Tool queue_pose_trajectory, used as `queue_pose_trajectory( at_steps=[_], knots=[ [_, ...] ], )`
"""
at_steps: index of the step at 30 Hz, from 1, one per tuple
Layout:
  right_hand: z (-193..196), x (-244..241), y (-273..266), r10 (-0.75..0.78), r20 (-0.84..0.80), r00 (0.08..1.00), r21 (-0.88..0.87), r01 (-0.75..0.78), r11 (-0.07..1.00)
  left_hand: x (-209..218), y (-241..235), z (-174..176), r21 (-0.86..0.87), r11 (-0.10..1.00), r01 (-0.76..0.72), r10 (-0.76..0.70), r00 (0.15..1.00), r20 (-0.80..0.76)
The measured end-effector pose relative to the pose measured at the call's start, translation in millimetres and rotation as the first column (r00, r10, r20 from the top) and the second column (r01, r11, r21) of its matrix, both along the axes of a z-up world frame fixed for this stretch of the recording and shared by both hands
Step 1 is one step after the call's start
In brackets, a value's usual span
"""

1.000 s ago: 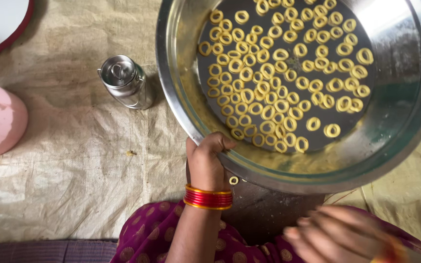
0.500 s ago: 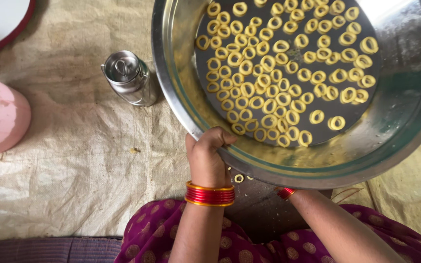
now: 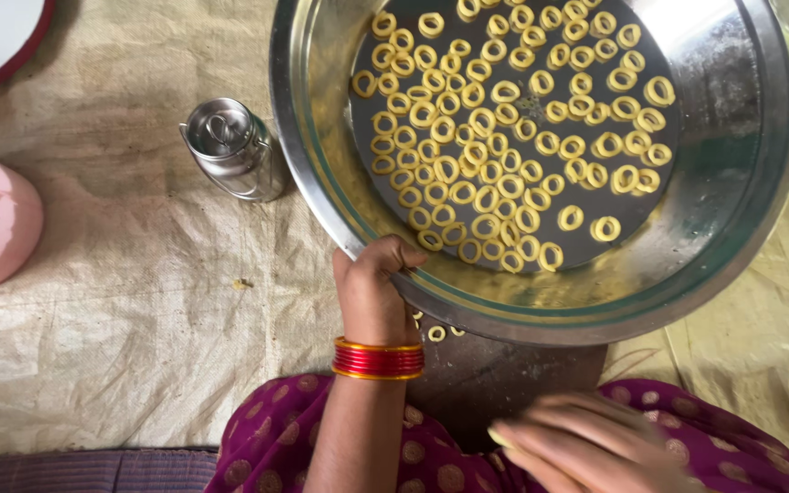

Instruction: The person rolls small pieces of dough into thin ropes on a wooden board, then joins the ends to form small rings. The finished rings are placed into a large metal tray. The person repeats this process continuously.

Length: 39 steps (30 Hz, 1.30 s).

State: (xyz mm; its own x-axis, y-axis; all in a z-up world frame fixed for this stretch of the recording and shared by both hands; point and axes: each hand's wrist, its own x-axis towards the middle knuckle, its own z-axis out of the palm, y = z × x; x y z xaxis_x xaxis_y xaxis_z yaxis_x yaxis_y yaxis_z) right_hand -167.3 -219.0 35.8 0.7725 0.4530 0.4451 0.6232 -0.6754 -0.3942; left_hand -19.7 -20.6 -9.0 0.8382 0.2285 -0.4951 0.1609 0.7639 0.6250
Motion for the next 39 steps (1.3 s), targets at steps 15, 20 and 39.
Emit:
queue_pose_trajectory(
  at_steps=[15,20,39],
  knots=[
    [74.3,176.8,-56.6,-0.236,-0.108,0.966,-0.403,0.175,0.899,7.6,2.8,-7.4,-0.015,1.0,0.008,-0.007,0.999,0.041],
    [83.1,174.3,-43.7,-0.262,-0.068,0.963,-0.403,0.213,0.89,8.2,2.2,-6.8,-0.016,1.0,0.007,-0.006,0.999,0.047],
    [-171.4,58.6,-12.6,-0.251,-0.292,0.923,-0.074,0.24,0.968,-10.0,-1.3,1.7,0.03,0.999,-0.022,0.016,0.982,0.19]
  ],
)
